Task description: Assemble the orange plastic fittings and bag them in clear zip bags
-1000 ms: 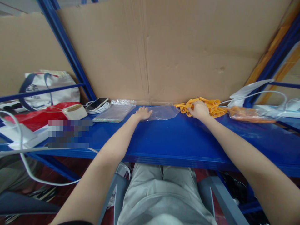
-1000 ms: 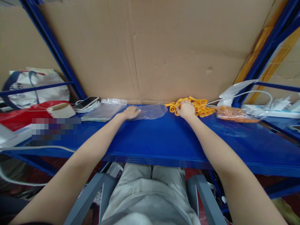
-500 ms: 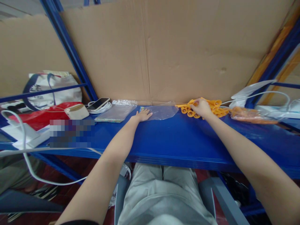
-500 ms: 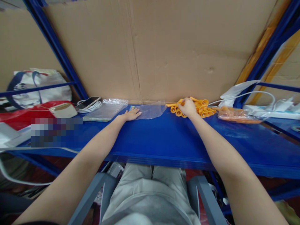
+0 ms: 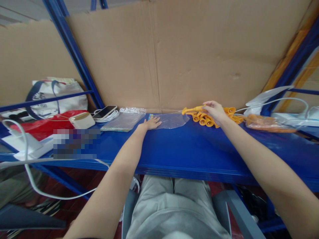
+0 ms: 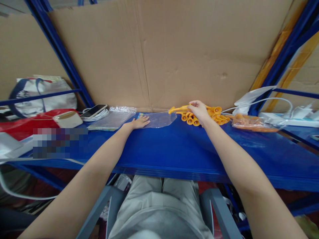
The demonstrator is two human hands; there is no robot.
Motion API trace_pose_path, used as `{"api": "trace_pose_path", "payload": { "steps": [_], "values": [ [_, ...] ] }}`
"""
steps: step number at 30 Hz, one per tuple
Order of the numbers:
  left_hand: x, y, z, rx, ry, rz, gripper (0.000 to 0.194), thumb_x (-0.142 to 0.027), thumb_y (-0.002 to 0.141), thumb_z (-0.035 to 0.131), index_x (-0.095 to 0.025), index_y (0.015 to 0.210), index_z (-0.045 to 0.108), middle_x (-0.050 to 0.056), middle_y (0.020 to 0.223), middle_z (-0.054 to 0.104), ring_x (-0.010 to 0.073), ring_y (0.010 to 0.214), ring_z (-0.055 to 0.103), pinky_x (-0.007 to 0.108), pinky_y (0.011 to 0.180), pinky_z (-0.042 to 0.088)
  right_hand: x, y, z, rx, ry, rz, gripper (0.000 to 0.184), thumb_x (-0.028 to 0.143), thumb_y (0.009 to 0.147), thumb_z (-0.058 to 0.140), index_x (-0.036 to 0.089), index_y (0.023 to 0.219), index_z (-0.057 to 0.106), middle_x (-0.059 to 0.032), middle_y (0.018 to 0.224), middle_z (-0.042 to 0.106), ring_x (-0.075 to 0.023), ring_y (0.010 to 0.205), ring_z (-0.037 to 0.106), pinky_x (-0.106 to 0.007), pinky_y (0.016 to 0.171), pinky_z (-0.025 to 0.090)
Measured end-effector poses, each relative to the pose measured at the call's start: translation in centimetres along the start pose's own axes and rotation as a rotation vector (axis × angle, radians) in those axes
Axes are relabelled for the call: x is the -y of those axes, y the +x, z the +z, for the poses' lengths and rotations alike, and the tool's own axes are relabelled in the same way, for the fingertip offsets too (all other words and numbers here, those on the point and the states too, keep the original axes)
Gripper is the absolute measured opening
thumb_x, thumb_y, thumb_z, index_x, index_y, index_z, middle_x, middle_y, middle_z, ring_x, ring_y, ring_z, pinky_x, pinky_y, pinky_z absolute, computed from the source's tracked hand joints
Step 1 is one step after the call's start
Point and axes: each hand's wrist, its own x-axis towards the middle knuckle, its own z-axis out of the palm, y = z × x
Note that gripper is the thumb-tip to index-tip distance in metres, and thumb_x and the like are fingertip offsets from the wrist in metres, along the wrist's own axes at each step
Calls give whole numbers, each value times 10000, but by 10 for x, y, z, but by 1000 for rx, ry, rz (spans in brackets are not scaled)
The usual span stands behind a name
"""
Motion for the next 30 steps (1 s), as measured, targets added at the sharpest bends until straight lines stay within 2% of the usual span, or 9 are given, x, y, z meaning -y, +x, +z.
{"api": "trace_pose_path", "payload": {
  "steps": [5,8,10,13,15,17,19,24,30],
  "values": [
    [4,-3,-1,-8,-13,28,647,-510,991,224,-243,1579,259,56,1656,117,307,1543,63,627,1192,144,-2,-9,5,141,-74,49,150,57,758,633,196,803,598,-24,832,678,-125,750,684,-275,790,586],
    [4,-2,-3,-39,3,40,602,-471,988,261,-270,1550,340,54,1640,216,328,1539,88,671,1176,105,-4,-9,3,157,-135,76,140,59,775,628,194,811,613,-40,850,704,-134,785,699,-265,778,587],
    [2,-1,-4,-60,58,76,561,-383,983,287,-272,1521,403,50,1621,286,322,1536,120,671,1181,45,-5,-8,1,155,-173,82,132,67,784,625,194,820,618,-45,850,715,-138,782,702,-264,762,589],
    [-5,2,-4,-62,147,147,593,-201,922,333,-263,1503,434,43,1604,333,277,1522,212,611,1206,-16,-5,-8,-1,143,-215,96,120,77,799,616,192,833,626,-49,840,720,-136,751,697,-262,738,589],
    [-9,3,-3,-35,146,181,651,-143,881,343,-250,1520,404,44,1604,330,235,1507,265,529,1234,9,-3,-9,-1,132,-229,110,122,73,806,607,191,832,627,-50,842,721,-131,737,693,-257,728,585],
    [-13,3,-2,5,100,217,642,-167,908,302,-227,1545,355,48,1619,288,197,1503,272,429,1248,81,-2,-11,0,122,-230,125,128,64,810,600,189,823,623,-51,855,723,-125,735,691,-249,727,580],
    [-16,2,-1,43,55,237,608,-247,963,230,-210,1565,301,52,1641,213,187,1517,224,386,1239,146,-1,-12,0,119,-222,138,134,55,813,595,187,809,616,-55,868,726,-120,735,692,-243,734,576],
    [-24,-4,-2,73,-10,186,623,-450,998,195,-243,1584,232,61,1657,119,243,1539,102,497,1223,160,-4,-12,0,182,-217,122,142,43,805,617,185,805,614,-52,836,733,-135,736,703,-268,747,582],
    [-28,-10,-2,91,-33,166,630,-499,1003,164,-278,1592,194,64,1667,68,258,1543,65,530,1222,97,-10,-14,-4,386,-290,9,118,102,766,720,189,835,681,-49,822,741,-164,739,698,-269,670,567]
  ]
}}
